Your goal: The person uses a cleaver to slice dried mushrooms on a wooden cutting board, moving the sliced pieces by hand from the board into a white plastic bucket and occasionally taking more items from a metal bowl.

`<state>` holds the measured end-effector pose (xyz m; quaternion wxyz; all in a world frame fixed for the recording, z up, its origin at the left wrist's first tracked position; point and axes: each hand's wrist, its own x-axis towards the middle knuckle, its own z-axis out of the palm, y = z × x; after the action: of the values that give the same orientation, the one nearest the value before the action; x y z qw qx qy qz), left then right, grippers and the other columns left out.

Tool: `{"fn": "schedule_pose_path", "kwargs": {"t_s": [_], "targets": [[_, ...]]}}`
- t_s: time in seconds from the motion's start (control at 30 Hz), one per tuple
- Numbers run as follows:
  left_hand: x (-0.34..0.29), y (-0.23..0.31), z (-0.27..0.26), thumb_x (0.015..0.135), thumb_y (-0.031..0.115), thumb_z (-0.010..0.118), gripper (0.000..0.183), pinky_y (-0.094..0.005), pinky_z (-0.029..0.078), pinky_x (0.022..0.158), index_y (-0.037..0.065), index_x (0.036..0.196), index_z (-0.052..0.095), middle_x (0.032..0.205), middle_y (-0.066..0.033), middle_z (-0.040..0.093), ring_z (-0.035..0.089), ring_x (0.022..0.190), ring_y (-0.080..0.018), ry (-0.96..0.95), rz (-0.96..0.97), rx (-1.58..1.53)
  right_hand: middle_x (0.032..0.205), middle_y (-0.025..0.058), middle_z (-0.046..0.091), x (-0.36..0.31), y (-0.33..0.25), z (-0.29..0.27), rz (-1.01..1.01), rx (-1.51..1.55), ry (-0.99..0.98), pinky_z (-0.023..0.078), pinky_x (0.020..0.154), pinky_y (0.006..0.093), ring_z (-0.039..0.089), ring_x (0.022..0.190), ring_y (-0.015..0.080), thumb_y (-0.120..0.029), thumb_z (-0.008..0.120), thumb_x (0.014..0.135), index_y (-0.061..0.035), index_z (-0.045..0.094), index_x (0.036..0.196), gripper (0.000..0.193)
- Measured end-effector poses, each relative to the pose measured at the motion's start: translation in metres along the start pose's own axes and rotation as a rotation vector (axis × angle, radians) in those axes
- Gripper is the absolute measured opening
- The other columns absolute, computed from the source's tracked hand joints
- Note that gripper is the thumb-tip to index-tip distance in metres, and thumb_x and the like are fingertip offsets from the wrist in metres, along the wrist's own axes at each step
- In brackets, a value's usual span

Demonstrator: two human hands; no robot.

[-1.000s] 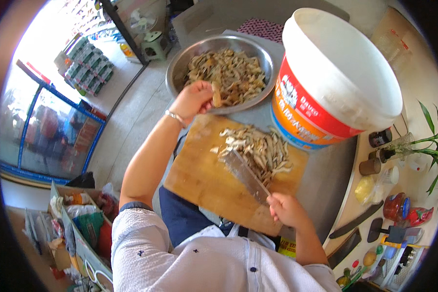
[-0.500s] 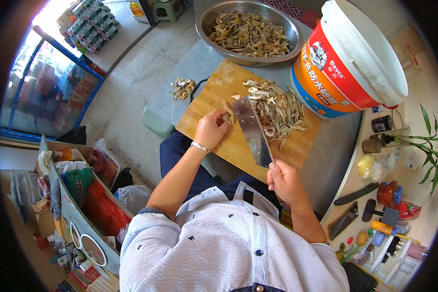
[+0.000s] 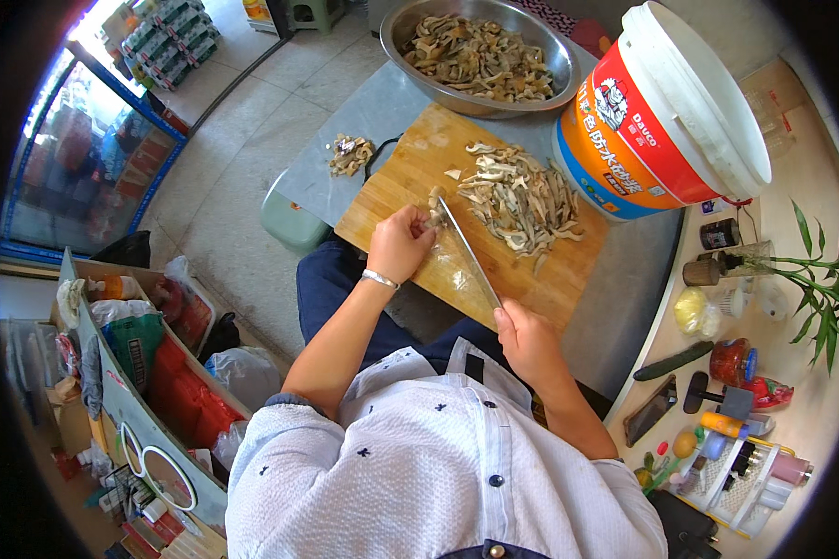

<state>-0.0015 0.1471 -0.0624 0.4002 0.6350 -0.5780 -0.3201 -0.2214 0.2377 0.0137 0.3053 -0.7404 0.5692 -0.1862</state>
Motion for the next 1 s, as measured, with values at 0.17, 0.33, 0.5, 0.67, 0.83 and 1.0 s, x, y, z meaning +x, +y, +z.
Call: {"fn": "schedule_pose_path", "kwargs": {"t_s": [0.17, 0.33, 0.5, 0.67, 0.83, 1.0], "targets": [[-0.003, 0.003, 0.002, 0.074, 0.014, 0.07, 0.019, -0.0349, 0.051, 0.062, 0.002, 0.086, 0.062, 0.074, -0.0126, 0.065, 0.065, 0.067, -0.0249, 0.013, 0.035, 0.065, 0.07, 0.0239, 0.06, 0.003, -0.001, -0.006, -0.038, -0.07, 0.0, 0.044, 0.059, 0.0521, 0.059, 0.068, 0.0437, -0.024, 0.049, 0.095, -0.003, 0.056, 0.091, 0.023], [-0.003, 0.001, 0.005, 0.073, 0.013, 0.069, 0.017, -0.0357, 0.051, 0.062, 0.002, 0.085, 0.062, 0.073, -0.0127, 0.064, 0.064, 0.066, -0.0257, 0.032, 0.092, 0.118, 0.07, 0.0236, 0.059, 0.017, -0.009, -0.014, -0.028, -0.102, -0.071, 0.043, 0.059, 0.0524, 0.059, 0.068, 0.0438, -0.025, 0.049, 0.095, -0.0031, 0.054, 0.086, 0.025], [-0.004, 0.0, -0.008, 0.075, 0.008, 0.067, 0.021, -0.0339, 0.051, 0.068, 0.003, 0.094, 0.067, 0.084, -0.0119, 0.062, 0.062, 0.072, -0.0255, -0.136, 0.104, -0.026, 0.069, 0.0239, 0.057, 0.032, -0.004, -0.019, 0.053, 0.024, -0.071, 0.043, 0.059, 0.0509, 0.058, 0.069, 0.0433, -0.027, 0.049, 0.095, -0.0022, 0.054, 0.083, 0.027], [-0.003, -0.016, -0.01, 0.077, 0.005, 0.063, 0.022, -0.0386, 0.045, 0.087, 0.008, 0.097, 0.07, 0.105, -0.0111, 0.058, 0.054, 0.1, -0.0309, -0.169, 0.475, 0.173, 0.066, 0.0225, 0.054, 0.024, 0.024, -0.03, 0.106, 0.101, -0.095, 0.042, 0.056, 0.0459, 0.055, 0.063, 0.0414, -0.026, 0.055, 0.092, -0.0014, 0.054, 0.081, 0.027], [-0.015, -0.016, -0.004, 0.076, 0.005, 0.067, 0.021, -0.0369, 0.048, 0.082, 0.007, 0.097, 0.07, 0.099, -0.0094, 0.061, 0.058, 0.093, -0.0286, -0.091, 0.497, 0.146, 0.058, 0.0029, 0.052, 0.021, 0.026, -0.043, 0.011, 0.062, -0.192, 0.043, 0.046, 0.0274, 0.052, 0.048, 0.0097, -0.021, 0.056, 0.093, -0.001, 0.06, 0.092, 0.02], [-0.019, -0.017, 0.001, 0.075, 0.005, 0.069, 0.017, -0.0353, 0.05, 0.077, 0.006, 0.092, 0.069, 0.092, -0.0077, 0.063, 0.06, 0.085, -0.0272, -0.077, 0.577, 0.197, 0.07, 0.0159, 0.059, 0.021, 0.007, -0.046, 0.035, 0.106, -0.232, 0.046, 0.057, 0.0377, 0.058, 0.063, 0.0292, -0.021, 0.054, 0.092, -0.0031, 0.063, 0.101, 0.022]]}}
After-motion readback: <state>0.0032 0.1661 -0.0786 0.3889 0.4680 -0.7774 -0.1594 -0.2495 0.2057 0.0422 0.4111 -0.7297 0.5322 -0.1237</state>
